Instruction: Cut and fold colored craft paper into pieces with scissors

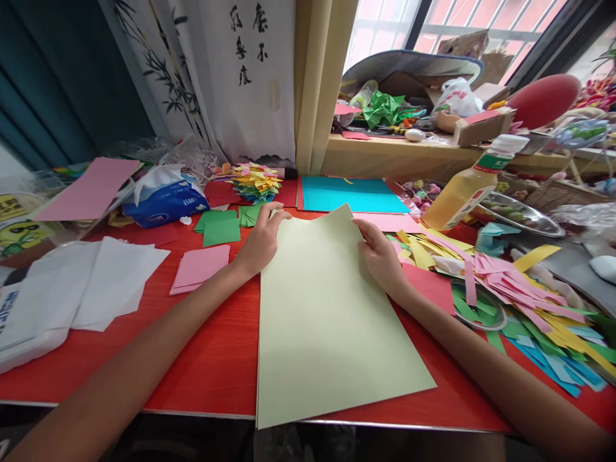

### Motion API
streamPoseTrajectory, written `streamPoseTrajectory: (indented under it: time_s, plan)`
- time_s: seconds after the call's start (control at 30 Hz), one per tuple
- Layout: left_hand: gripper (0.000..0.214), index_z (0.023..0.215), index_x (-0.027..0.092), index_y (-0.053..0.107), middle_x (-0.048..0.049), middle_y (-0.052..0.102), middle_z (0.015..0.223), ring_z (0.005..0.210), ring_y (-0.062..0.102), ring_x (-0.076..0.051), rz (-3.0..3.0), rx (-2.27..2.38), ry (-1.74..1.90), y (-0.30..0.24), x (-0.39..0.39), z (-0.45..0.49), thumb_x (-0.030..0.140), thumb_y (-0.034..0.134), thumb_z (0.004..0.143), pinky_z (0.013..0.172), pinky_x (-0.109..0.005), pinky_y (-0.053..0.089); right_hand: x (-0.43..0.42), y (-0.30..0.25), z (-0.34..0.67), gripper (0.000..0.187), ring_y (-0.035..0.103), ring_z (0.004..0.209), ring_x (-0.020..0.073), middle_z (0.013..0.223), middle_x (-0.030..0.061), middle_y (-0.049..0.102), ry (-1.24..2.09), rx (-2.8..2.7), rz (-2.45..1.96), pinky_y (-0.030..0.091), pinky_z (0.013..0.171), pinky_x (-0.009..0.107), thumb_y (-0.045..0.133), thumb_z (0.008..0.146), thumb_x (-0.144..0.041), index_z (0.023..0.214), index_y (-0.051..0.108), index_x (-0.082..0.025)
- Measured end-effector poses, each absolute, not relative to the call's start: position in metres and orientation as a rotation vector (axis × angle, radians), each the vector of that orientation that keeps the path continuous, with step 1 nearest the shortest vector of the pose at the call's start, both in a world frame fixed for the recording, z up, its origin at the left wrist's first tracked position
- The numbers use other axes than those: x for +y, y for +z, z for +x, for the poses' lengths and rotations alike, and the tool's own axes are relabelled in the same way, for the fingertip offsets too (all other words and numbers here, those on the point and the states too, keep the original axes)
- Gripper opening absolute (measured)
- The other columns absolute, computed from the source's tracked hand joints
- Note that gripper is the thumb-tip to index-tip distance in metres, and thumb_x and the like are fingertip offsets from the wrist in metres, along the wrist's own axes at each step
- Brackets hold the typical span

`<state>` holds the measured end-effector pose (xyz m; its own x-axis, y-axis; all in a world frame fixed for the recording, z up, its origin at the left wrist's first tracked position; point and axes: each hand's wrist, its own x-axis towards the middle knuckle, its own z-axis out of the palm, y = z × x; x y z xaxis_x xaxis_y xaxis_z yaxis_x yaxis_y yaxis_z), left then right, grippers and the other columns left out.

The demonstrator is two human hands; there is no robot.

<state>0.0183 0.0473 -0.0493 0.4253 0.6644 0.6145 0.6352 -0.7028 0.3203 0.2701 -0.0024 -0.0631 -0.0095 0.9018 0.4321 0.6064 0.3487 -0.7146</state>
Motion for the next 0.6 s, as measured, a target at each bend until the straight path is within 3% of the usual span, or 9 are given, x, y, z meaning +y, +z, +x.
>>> streamPoseTrajectory:
  time_s: [0.13, 0.23, 0.33, 0.4, 0.5, 0.6]
  plan:
    - [0.035, 0.112, 0.013, 0.047, -0.0159, 0.030, 0.130, 0.125, 0.029, -0.027, 2.798, 1.381, 0.908, -0.057, 0.049, 0.014, 0.004, 0.030, 0.082, 0.097, -0.046, 0.034, -0.010, -0.057, 0.266, 0.051, 0.040, 0.122, 0.0248, 0.131, 0.0093, 0.046, 0.318, -1.841, -1.586, 0.034, 0.099, 0.045, 0.038, 0.075, -0.012, 0.125, 0.044, -0.019]
    - [0.035, 0.113, 0.009, 0.047, -0.0196, 0.035, 0.129, 0.127, 0.024, -0.031, 2.946, 1.426, 0.781, -0.051, 0.044, 0.016, 0.004, 0.030, 0.083, 0.101, -0.055, 0.023, -0.015, -0.050, 0.265, 0.053, 0.034, 0.126, 0.0255, 0.136, 0.0096, 0.039, 0.274, -1.893, -1.597, 0.032, 0.101, 0.045, 0.039, 0.078, -0.014, 0.131, 0.037, -0.018]
    - [0.033, 0.116, 0.009, 0.046, -0.0165, 0.045, 0.123, 0.125, 0.030, -0.026, 3.012, 1.138, 0.611, -0.028, 0.023, 0.025, 0.011, 0.036, 0.085, 0.101, -0.045, 0.031, -0.017, -0.039, 0.271, 0.052, 0.038, 0.123, 0.0245, 0.136, 0.0086, 0.039, 0.272, -1.921, -1.613, 0.037, 0.098, 0.043, 0.037, 0.082, -0.018, 0.133, 0.033, -0.020]
    - [0.030, 0.113, 0.011, 0.049, -0.0133, 0.051, 0.119, 0.118, 0.041, -0.022, 2.961, 0.874, 0.316, -0.009, -0.002, 0.033, 0.019, 0.039, 0.086, 0.095, -0.037, 0.039, -0.020, -0.029, 0.278, 0.046, 0.046, 0.117, 0.0239, 0.131, 0.0080, 0.047, 0.343, -1.926, -1.623, 0.042, 0.093, 0.041, 0.038, 0.083, -0.022, 0.129, 0.040, -0.021]
    - [0.033, 0.111, 0.016, 0.054, -0.0115, 0.053, 0.120, 0.118, 0.042, -0.025, 2.893, 0.703, -0.009, 0.009, -0.048, 0.037, 0.034, 0.045, 0.084, 0.093, -0.039, 0.041, -0.035, -0.013, 0.285, 0.032, 0.056, 0.104, 0.0211, 0.115, 0.0046, 0.060, 0.409, -2.019, -1.635, 0.047, 0.085, 0.037, 0.037, 0.086, -0.028, 0.111, 0.056, -0.023]
    - [0.051, 0.118, 0.012, 0.050, -0.0179, 0.048, 0.127, 0.124, 0.035, -0.032, 2.890, 0.742, -0.136, 0.012, -0.088, 0.030, 0.044, 0.051, 0.079, 0.095, -0.045, 0.038, -0.067, -0.005, 0.284, 0.033, 0.055, 0.105, 0.0209, 0.118, 0.0021, 0.058, 0.470, -2.174, -1.679, 0.049, 0.083, 0.036, 0.036, 0.088, -0.036, 0.114, 0.054, -0.027]
